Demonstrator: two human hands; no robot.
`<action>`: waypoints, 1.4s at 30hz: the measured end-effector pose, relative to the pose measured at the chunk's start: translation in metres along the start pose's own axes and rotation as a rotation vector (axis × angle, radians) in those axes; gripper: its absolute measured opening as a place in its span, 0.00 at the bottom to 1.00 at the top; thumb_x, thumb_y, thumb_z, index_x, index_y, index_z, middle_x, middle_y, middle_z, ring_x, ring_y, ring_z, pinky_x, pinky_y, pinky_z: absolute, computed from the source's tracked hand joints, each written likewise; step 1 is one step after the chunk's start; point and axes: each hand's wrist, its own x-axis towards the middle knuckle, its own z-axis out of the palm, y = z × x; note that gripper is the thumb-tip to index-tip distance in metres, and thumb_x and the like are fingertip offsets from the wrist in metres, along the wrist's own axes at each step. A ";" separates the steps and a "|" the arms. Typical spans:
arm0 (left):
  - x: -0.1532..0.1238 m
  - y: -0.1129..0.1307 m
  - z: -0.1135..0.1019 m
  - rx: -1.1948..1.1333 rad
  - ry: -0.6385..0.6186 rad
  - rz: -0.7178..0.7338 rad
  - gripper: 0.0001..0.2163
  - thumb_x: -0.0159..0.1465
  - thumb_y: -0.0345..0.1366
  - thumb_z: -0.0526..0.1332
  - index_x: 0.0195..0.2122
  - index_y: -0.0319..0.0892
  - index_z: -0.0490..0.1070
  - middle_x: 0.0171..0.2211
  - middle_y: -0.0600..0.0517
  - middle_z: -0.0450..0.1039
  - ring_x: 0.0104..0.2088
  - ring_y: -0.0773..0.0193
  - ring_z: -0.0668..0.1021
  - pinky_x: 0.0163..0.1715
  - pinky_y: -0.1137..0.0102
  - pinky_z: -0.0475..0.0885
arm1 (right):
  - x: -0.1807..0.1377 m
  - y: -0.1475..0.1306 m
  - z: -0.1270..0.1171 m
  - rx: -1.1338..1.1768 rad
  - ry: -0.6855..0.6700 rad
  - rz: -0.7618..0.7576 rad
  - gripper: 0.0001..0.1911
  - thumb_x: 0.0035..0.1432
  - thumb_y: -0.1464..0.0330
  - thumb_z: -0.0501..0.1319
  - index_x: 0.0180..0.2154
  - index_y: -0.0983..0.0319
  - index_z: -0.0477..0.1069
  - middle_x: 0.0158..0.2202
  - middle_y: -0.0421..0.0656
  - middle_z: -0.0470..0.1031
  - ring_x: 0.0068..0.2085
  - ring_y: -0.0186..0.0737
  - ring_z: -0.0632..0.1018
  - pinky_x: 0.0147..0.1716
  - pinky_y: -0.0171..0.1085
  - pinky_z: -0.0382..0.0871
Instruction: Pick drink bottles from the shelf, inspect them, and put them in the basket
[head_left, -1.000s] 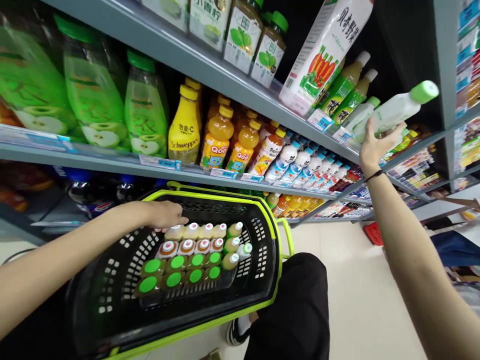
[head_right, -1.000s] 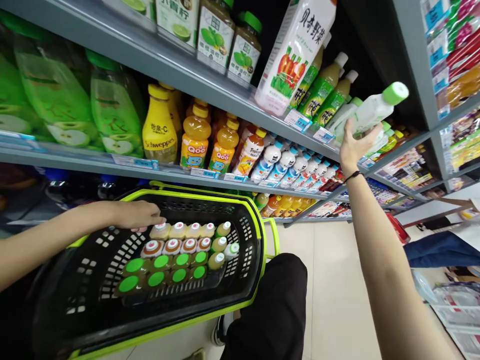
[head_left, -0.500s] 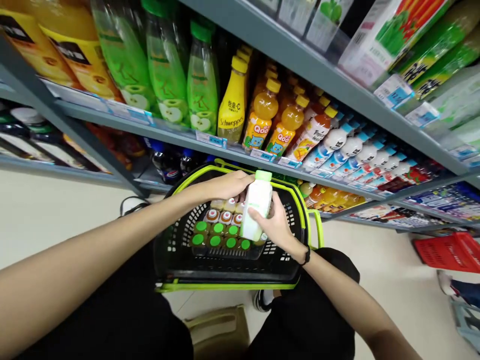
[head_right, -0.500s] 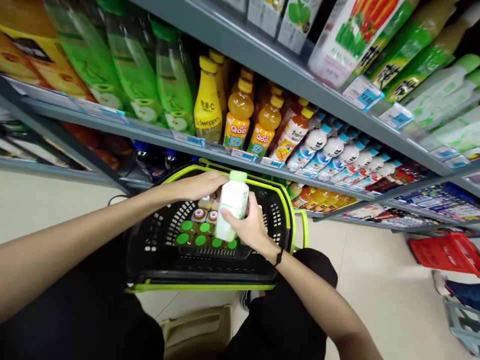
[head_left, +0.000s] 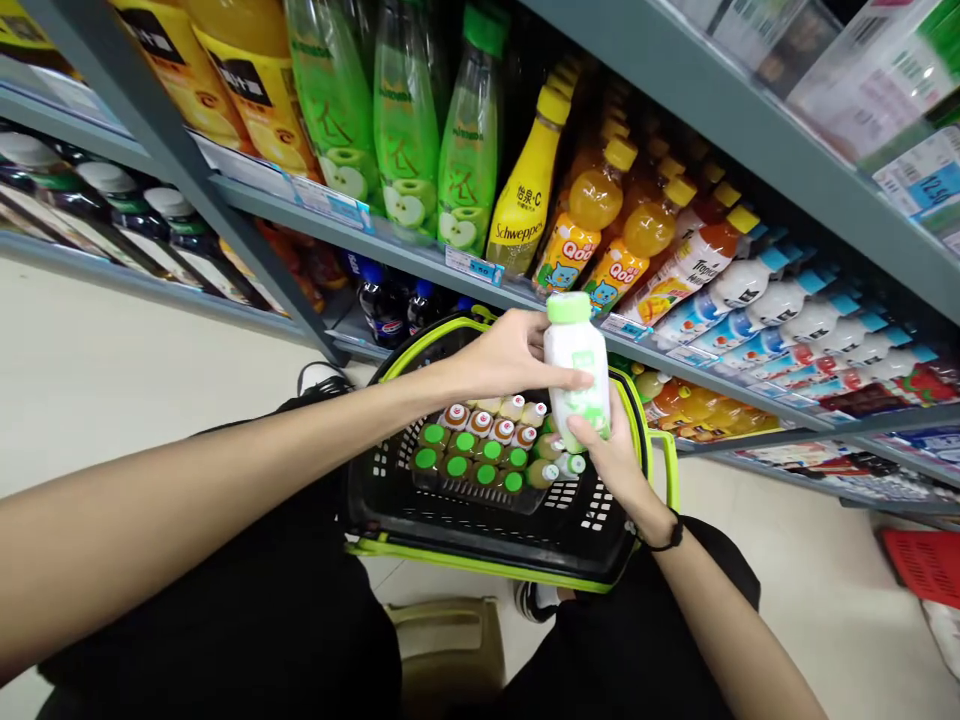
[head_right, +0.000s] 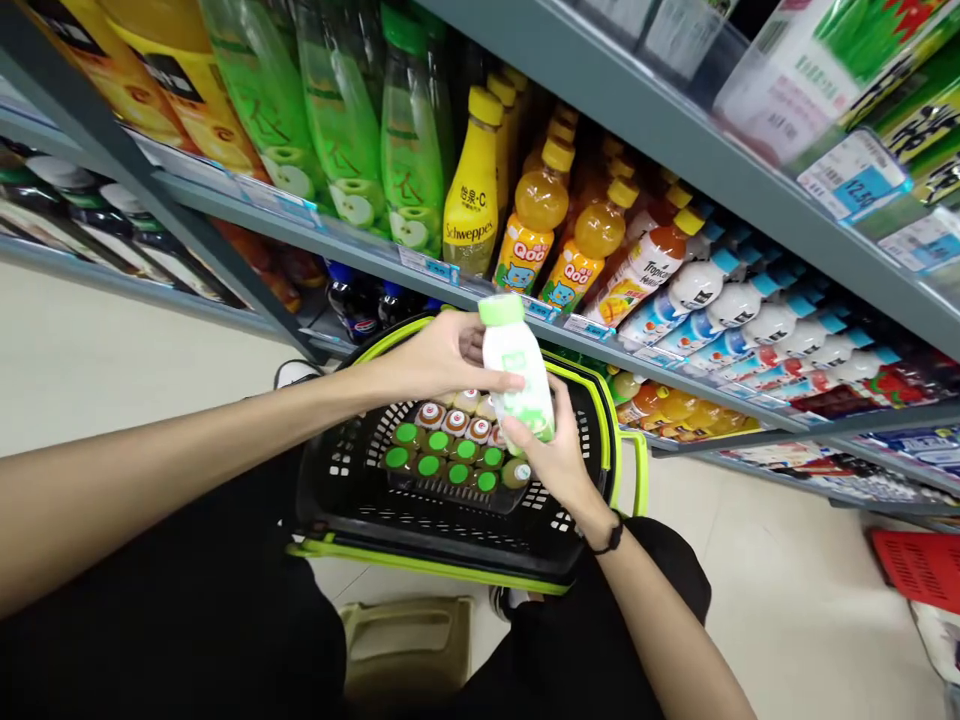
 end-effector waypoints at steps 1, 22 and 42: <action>0.001 0.004 -0.001 -0.035 0.035 0.016 0.24 0.50 0.40 0.78 0.44 0.34 0.76 0.43 0.42 0.83 0.40 0.58 0.83 0.42 0.65 0.79 | -0.001 -0.001 0.002 0.106 -0.017 0.052 0.34 0.57 0.54 0.73 0.58 0.58 0.65 0.49 0.48 0.79 0.43 0.46 0.82 0.38 0.45 0.83; -0.007 0.002 0.003 -0.013 -0.146 0.172 0.32 0.56 0.38 0.77 0.59 0.38 0.68 0.53 0.41 0.79 0.51 0.51 0.82 0.49 0.60 0.79 | -0.018 -0.001 0.014 0.470 -0.058 0.157 0.26 0.56 0.55 0.76 0.50 0.58 0.72 0.38 0.44 0.79 0.31 0.39 0.79 0.17 0.32 0.69; -0.015 0.013 0.004 0.004 -0.125 0.244 0.32 0.60 0.39 0.74 0.66 0.39 0.72 0.61 0.40 0.75 0.57 0.50 0.81 0.51 0.62 0.81 | -0.017 -0.003 0.013 0.700 -0.199 0.335 0.42 0.50 0.29 0.62 0.43 0.61 0.77 0.29 0.41 0.75 0.18 0.31 0.65 0.13 0.30 0.56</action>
